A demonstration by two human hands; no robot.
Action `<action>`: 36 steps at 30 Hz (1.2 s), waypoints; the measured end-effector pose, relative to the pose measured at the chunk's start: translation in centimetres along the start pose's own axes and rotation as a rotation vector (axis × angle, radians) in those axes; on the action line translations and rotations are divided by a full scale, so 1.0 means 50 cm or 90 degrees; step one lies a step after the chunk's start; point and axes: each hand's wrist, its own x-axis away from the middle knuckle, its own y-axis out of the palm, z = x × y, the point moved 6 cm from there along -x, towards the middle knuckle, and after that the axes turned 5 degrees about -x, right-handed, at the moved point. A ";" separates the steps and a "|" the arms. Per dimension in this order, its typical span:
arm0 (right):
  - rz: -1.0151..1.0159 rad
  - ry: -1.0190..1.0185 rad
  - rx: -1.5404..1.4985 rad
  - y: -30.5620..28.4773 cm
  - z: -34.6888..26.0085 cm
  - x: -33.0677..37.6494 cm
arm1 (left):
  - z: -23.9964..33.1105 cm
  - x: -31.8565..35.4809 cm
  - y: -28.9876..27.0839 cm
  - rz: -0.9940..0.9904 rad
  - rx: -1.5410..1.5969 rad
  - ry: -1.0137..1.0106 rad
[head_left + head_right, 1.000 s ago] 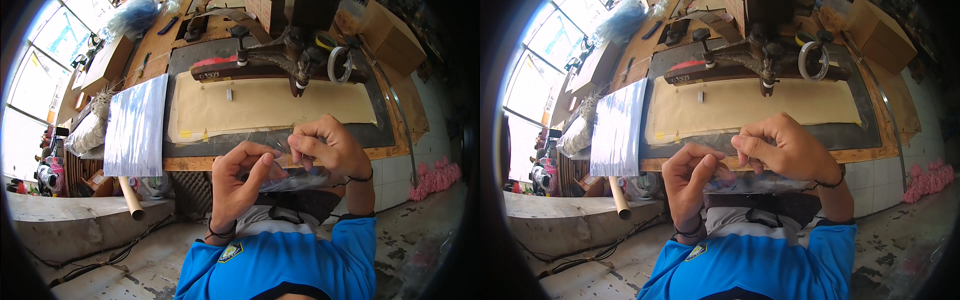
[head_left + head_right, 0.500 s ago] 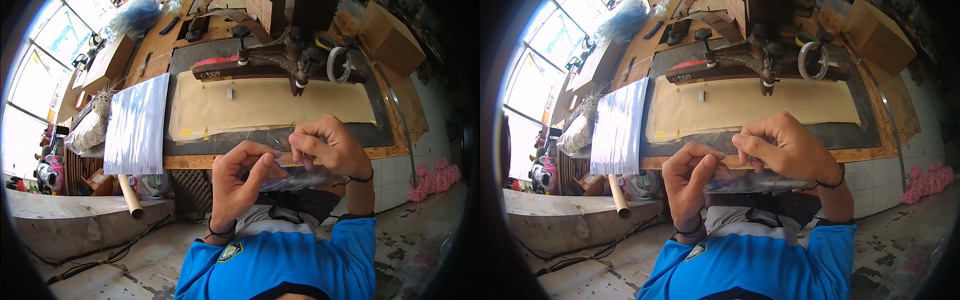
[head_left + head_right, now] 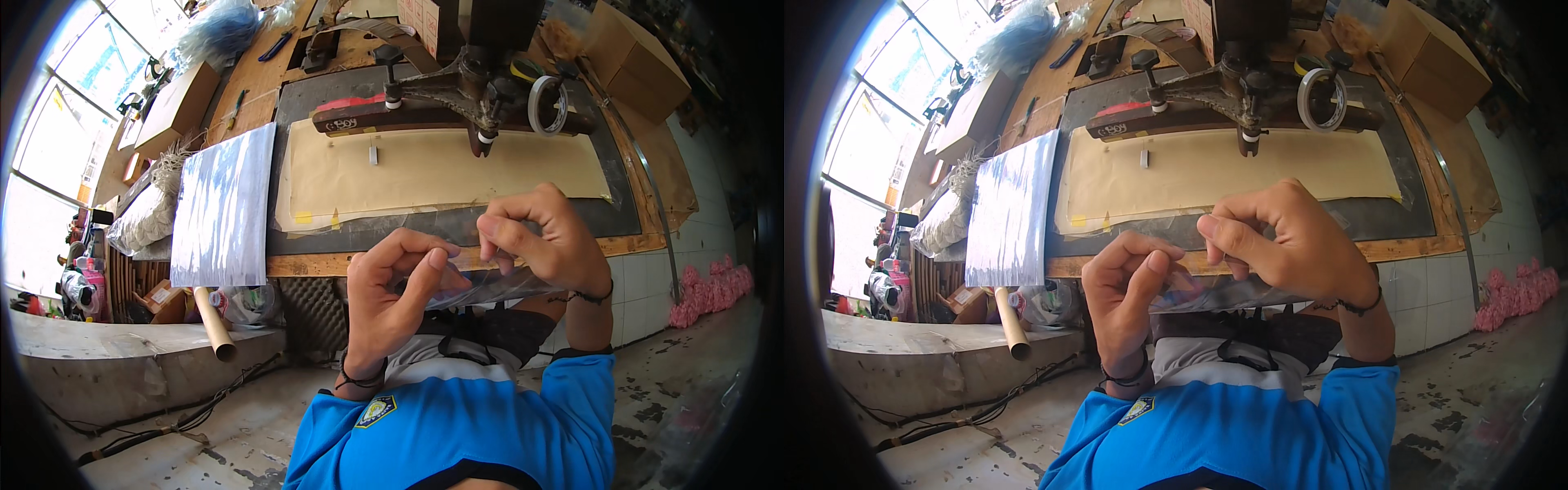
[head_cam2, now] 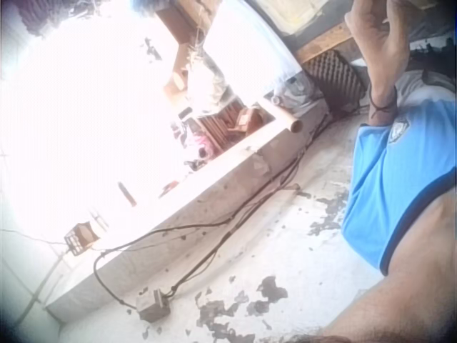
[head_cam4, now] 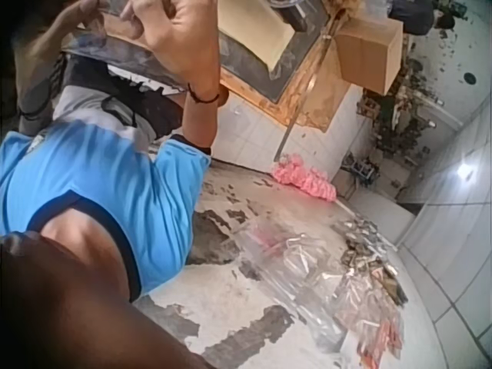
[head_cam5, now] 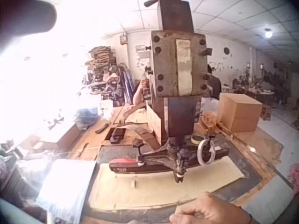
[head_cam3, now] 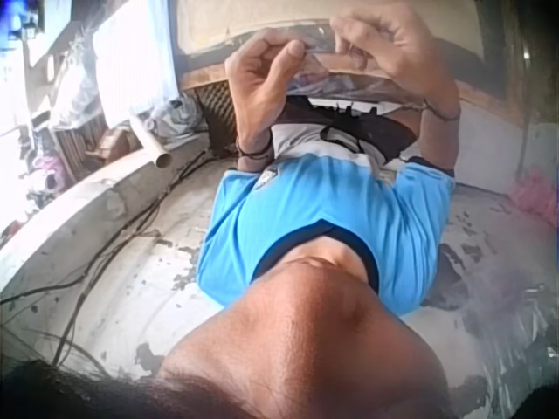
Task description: The person places a thin plastic sheet onto a work surface and uses a heat sealing machine to press down and seal sections of the plastic, repeating the process with another plastic item.
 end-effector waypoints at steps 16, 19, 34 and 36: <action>0.108 -0.032 0.292 -0.154 0.014 0.075 | -0.020 -0.022 -0.107 0.264 -0.028 0.039; 0.177 -0.017 0.298 -0.191 0.031 0.091 | -0.044 -0.040 -0.140 0.268 -0.035 0.056; 0.336 -0.038 -0.051 -0.221 0.104 0.140 | -0.107 -0.095 -0.145 0.199 0.020 0.057; 0.369 -0.072 -0.043 -0.218 0.092 0.147 | -0.096 -0.098 -0.141 0.217 -0.023 0.063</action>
